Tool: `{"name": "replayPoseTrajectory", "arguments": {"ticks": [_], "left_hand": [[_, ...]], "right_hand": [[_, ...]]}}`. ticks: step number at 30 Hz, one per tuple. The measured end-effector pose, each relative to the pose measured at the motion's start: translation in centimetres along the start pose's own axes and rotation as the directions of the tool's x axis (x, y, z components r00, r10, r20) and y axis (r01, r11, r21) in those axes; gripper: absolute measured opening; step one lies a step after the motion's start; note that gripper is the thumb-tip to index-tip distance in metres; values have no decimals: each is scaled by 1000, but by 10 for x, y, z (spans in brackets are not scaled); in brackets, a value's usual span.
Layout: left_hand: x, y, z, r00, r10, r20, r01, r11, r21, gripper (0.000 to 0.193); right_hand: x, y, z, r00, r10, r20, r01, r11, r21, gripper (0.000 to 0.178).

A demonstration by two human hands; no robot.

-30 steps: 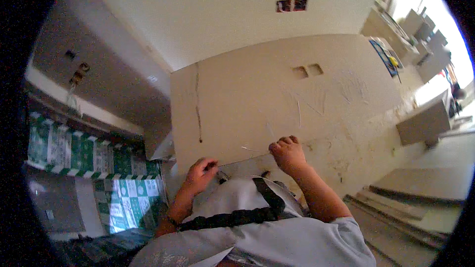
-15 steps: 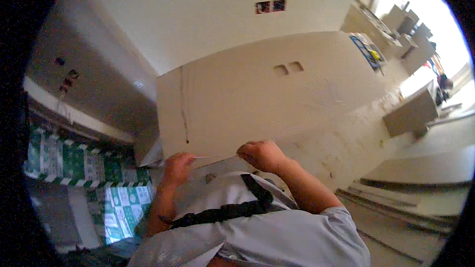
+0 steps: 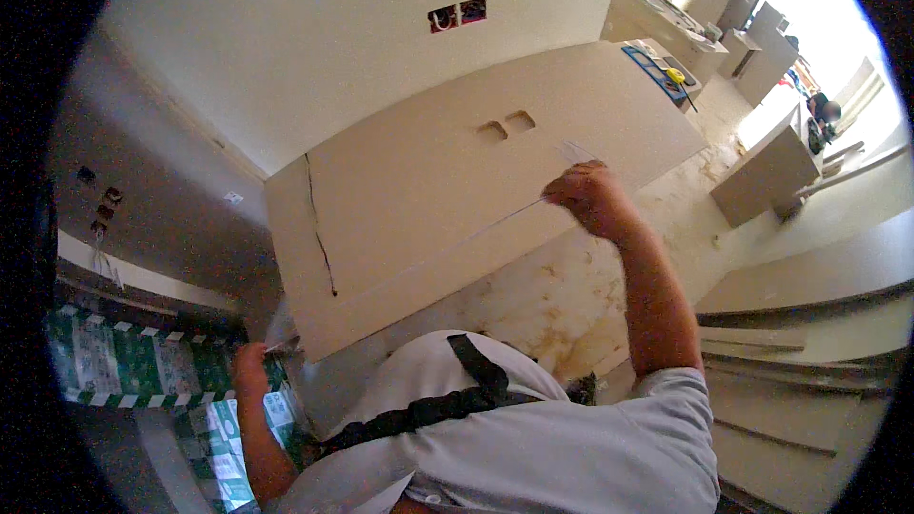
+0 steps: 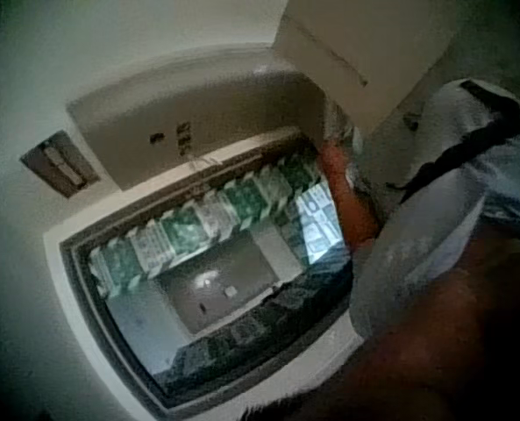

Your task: The person marks a wooden board with a pencil, aligns a white LED strip, and prepares electrical components including an LED driver and screws for installation into a cabinet.

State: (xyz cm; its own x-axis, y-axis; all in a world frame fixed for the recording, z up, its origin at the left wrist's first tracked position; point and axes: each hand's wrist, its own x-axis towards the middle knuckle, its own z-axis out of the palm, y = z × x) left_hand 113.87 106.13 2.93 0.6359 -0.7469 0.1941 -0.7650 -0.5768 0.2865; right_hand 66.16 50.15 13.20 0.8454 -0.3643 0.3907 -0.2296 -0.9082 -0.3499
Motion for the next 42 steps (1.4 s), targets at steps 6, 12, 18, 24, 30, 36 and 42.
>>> {"name": "replayPoseTrajectory", "arguments": {"ticks": [6,12,18,24,30,36,42], "left_hand": [[-28,-58,-31,976,-217,-13,217,973,79,16],[-92,-159,-47,963,-241,-123,257,956,140,17],[-98,-193,-74,952,-189,-242,232,959,162,18],[-145,-222,-124,869,-476,-137,494,816,299,29],[-173,-249,-171,813,-532,-238,578,687,441,29],[-105,-251,-127,758,-514,-400,600,791,121,31],[-6,-213,-104,759,-608,-232,525,783,-334,36]], "right_hand": [[-19,45,-80,986,131,-101,-143,982,-122,7],[-46,79,-147,831,514,-212,-520,854,31,9],[-47,118,-178,959,193,-208,-271,843,-465,11],[-97,185,-203,867,385,-317,-480,817,-318,17],[-148,272,-222,803,437,-404,-520,845,-120,27],[-90,327,-250,786,184,-590,-545,656,-522,40],[-12,342,-234,626,339,-702,-746,523,-413,40]]}}
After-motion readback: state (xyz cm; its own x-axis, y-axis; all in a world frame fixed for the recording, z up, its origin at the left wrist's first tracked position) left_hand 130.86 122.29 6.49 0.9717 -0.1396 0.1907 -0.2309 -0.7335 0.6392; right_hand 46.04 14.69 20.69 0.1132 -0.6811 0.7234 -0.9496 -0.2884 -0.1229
